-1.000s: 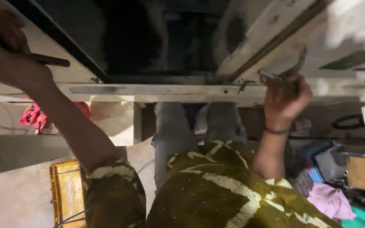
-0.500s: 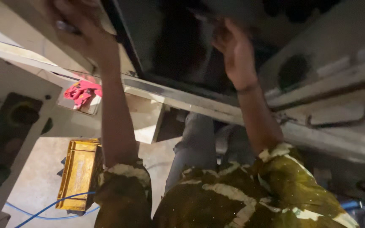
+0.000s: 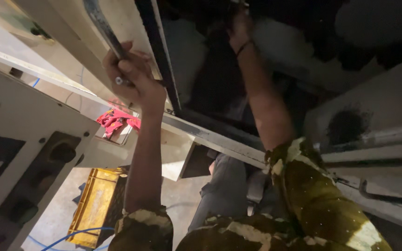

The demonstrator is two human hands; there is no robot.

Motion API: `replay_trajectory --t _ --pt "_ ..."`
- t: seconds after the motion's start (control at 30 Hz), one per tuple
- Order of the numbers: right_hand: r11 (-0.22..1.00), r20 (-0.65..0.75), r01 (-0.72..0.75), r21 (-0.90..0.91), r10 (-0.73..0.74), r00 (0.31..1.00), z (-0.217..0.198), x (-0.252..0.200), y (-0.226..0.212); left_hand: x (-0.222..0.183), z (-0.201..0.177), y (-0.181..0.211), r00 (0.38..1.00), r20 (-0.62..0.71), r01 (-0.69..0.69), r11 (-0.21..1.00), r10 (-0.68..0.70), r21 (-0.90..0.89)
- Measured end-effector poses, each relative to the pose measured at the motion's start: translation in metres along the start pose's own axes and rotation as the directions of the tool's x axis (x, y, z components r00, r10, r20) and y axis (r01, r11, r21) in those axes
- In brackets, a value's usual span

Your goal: The person opens a white appliance door, uses a metal tool to work on internal components, then closes the door. They handle a cylindrical metal part and a small metal piece, placing them on a nearby surface.

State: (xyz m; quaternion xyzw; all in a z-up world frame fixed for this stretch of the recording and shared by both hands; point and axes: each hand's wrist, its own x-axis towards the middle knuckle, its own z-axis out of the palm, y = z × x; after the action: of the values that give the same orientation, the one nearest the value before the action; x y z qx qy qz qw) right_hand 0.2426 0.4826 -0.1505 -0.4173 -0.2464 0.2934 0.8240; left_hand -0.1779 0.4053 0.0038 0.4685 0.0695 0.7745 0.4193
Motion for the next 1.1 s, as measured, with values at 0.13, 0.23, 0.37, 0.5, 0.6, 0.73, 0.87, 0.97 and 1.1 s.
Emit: replay_trajectory --t 0.13,0.23,0.37,0.5,0.6,0.73,0.87,0.97,1.1 --pt "0.988 -0.030 0.139 0.074 -0.137 0.990 -0.028 0.000 -0.003 -0.001 0.000 0.000 0.999 0.005 -0.044 0.999 0.044 -0.026" --pt "0.951 -0.084 0.258 0.173 -0.247 0.966 -0.050 0.000 -0.035 0.000 0.002 0.001 1.000 -0.018 0.016 1.000 -0.016 -0.009" --pt "0.883 -0.215 0.212 0.418 -0.131 0.968 -0.051 -0.004 -0.066 -0.001 0.004 0.004 1.000 -0.010 -0.017 1.000 0.017 -0.014" --pt "0.943 -0.212 0.121 0.309 -0.056 0.976 -0.032 -0.031 -0.065 0.001 -0.001 0.013 0.998 0.056 0.007 1.000 -0.007 0.006" --pt "0.950 -0.088 0.022 0.312 0.005 0.996 -0.014 -0.039 -0.064 0.002 -0.005 0.021 0.995 0.084 0.050 0.999 -0.051 0.020" --pt "0.957 -0.098 -0.023 0.289 0.054 0.994 -0.010 -0.045 -0.063 0.002 -0.005 0.025 0.991 0.120 0.057 0.998 -0.060 0.031" --pt "0.977 -0.089 0.001 0.215 0.019 0.996 -0.013 -0.035 -0.054 0.003 -0.002 0.022 0.995 0.094 0.020 0.999 -0.024 0.040" --pt "0.973 -0.035 0.004 0.230 0.005 0.999 -0.016 -0.015 -0.048 0.001 0.000 0.019 0.998 0.066 0.014 0.999 -0.017 0.040" --pt "0.953 0.199 -0.123 0.275 0.069 0.978 -0.022 0.002 -0.042 -0.001 0.003 0.019 0.999 0.045 0.010 0.999 -0.012 0.041"
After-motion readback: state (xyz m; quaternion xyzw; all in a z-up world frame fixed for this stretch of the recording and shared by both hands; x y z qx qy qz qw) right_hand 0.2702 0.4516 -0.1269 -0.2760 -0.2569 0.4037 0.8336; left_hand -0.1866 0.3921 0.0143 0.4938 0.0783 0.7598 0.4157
